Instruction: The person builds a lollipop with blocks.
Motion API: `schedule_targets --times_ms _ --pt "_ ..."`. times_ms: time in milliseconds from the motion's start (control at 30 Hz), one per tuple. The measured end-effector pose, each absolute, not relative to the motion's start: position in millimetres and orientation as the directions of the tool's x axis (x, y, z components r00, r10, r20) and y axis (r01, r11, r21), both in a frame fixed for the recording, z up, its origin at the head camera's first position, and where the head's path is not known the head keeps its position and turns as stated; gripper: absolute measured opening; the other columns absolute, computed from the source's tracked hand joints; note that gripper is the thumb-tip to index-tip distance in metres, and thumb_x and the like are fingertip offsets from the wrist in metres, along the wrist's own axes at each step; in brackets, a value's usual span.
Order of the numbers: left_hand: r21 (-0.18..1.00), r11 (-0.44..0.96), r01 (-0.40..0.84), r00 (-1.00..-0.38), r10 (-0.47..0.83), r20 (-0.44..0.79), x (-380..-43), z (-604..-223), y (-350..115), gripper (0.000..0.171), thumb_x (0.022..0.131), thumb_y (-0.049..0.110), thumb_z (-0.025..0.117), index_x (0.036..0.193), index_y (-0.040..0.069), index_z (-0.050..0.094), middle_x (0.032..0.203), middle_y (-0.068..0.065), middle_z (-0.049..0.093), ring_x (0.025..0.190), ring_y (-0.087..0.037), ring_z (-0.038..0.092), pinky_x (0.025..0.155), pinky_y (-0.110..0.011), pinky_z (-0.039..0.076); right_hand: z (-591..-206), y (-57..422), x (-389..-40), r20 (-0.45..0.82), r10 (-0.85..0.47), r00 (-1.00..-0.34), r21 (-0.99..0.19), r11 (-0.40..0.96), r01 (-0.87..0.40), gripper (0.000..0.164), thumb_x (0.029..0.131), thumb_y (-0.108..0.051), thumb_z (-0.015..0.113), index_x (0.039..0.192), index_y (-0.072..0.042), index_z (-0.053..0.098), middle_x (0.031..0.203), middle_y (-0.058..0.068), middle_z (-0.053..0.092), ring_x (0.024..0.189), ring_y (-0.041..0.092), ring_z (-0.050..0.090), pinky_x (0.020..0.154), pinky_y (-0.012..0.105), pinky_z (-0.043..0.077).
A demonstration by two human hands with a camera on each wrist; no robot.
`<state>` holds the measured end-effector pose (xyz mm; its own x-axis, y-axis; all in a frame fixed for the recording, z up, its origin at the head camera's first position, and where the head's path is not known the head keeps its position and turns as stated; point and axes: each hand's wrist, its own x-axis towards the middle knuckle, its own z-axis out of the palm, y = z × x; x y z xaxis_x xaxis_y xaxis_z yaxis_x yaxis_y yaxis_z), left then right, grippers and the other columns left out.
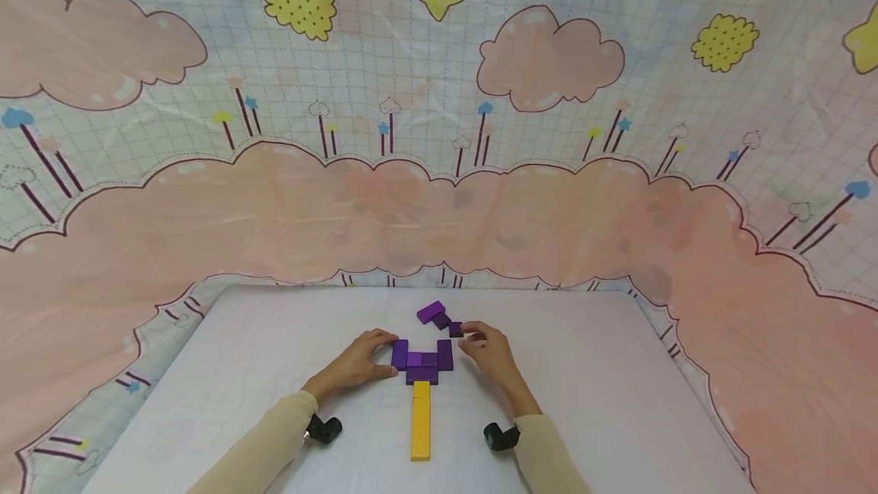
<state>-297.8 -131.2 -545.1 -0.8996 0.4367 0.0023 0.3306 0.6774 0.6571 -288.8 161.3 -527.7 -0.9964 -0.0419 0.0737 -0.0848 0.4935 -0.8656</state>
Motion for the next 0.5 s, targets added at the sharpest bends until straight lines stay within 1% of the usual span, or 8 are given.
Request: schedule_targets --times_ms 200,300,500 --pt "0.665 0.675 0.320 -0.901 0.435 -0.007 -296.4 -546.4 -131.7 0.063 0.081 0.032 0.080 0.136 0.012 0.057 0.137 -0.008 0.055 0.133 -0.034 0.046 0.114 -0.055 0.037 -529.3 163.1 -294.4 0.054 -0.008 -0.999 -0.870 0.491 -0.051 0.028 0.087 -0.011 0.072 0.115 -0.010 0.069 0.114 0.010 0.070 0.096 0.022 0.064 0.080 0.033 0.057" --pt "0.664 0.676 0.318 -0.901 0.433 -0.009 -296.2 -548.2 -131.9 0.063 0.081 0.033 0.080 0.136 0.012 0.057 0.137 -0.008 0.055 0.133 -0.033 0.045 0.114 -0.055 0.037 -529.8 163.9 -297.1 0.061 0.002 -0.998 -0.869 0.492 -0.052 0.028 0.087 -0.010 0.072 0.114 -0.009 0.069 0.113 0.011 0.070 0.095 0.022 0.065 0.077 0.029 0.057" --pt "0.661 0.682 0.313 -0.906 0.424 -0.009 -297.5 -547.4 -131.0 0.063 0.081 0.033 0.080 0.137 0.014 0.057 0.138 -0.007 0.055 0.134 -0.033 0.045 0.114 -0.055 0.037 -528.0 165.5 -303.6 0.053 0.015 -0.998 -0.862 0.505 -0.039 0.027 0.087 -0.008 0.072 0.114 -0.006 0.069 0.112 0.014 0.070 0.092 0.023 0.067 0.075 0.029 0.057"
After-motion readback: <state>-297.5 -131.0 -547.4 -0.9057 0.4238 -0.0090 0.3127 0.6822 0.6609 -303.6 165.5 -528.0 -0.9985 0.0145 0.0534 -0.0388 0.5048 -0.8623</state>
